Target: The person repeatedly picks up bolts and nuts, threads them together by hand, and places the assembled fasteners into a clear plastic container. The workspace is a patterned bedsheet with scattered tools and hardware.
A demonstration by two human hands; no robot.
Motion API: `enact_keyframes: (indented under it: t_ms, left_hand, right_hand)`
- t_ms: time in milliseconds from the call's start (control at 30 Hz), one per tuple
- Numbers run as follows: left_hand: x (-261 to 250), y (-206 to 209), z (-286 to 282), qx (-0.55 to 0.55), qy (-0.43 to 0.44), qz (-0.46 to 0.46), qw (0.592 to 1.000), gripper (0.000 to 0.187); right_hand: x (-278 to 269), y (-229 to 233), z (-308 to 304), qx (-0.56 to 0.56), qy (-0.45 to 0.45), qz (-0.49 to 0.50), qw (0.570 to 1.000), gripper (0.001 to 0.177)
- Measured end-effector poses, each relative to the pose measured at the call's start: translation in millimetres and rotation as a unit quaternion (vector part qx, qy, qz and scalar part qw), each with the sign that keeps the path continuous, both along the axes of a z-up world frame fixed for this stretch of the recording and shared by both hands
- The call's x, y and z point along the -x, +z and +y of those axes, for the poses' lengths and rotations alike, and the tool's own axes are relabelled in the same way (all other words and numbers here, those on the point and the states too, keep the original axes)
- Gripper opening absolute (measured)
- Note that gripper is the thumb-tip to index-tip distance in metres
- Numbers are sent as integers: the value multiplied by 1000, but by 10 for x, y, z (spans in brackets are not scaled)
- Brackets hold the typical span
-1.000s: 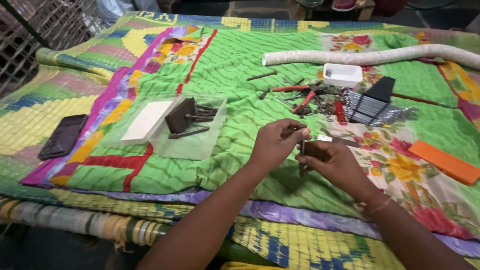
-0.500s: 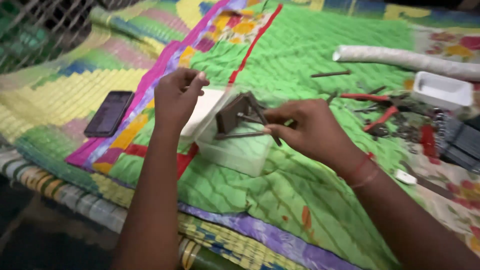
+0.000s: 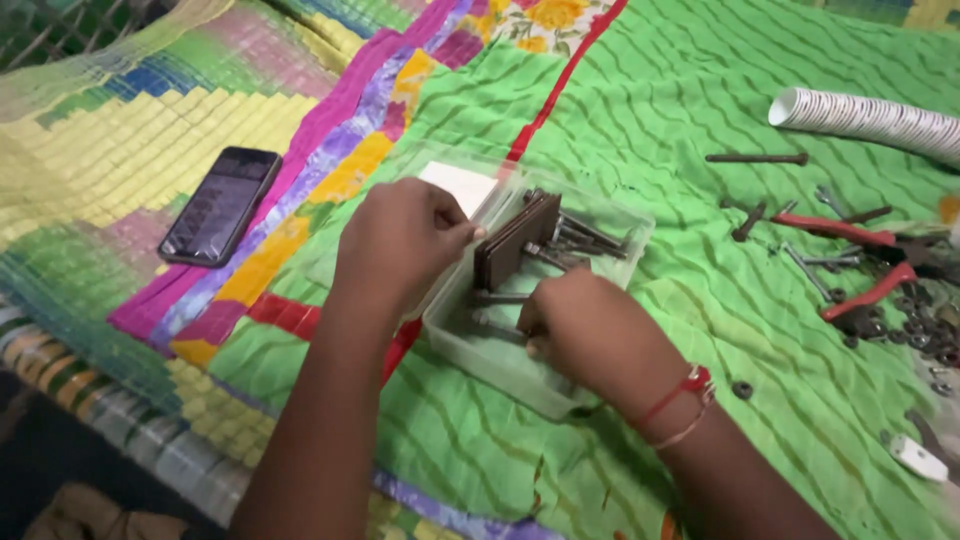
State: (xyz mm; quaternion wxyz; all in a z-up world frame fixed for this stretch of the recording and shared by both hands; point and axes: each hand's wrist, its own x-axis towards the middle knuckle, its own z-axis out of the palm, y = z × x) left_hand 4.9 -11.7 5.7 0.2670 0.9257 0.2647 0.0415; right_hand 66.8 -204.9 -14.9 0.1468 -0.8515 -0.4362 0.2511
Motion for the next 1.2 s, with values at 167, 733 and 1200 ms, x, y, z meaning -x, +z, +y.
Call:
enact_keyframes:
  t_ms: [167,733,1200]
  left_hand:
    - [-35,-12,-10,11,2,22,1000,25]
    - [-35,-43,-11,13,0,26,1000,26]
    - [-104,-236,-67,-111,-56,-70,990,29]
  right_hand:
    - [-1,-150,111,-42,-45,-75,995,8]
    - [-745,243,-901,-251,-275,25,928,21]
    - [-1130,683,-2211,-403,-325,-61,853,21]
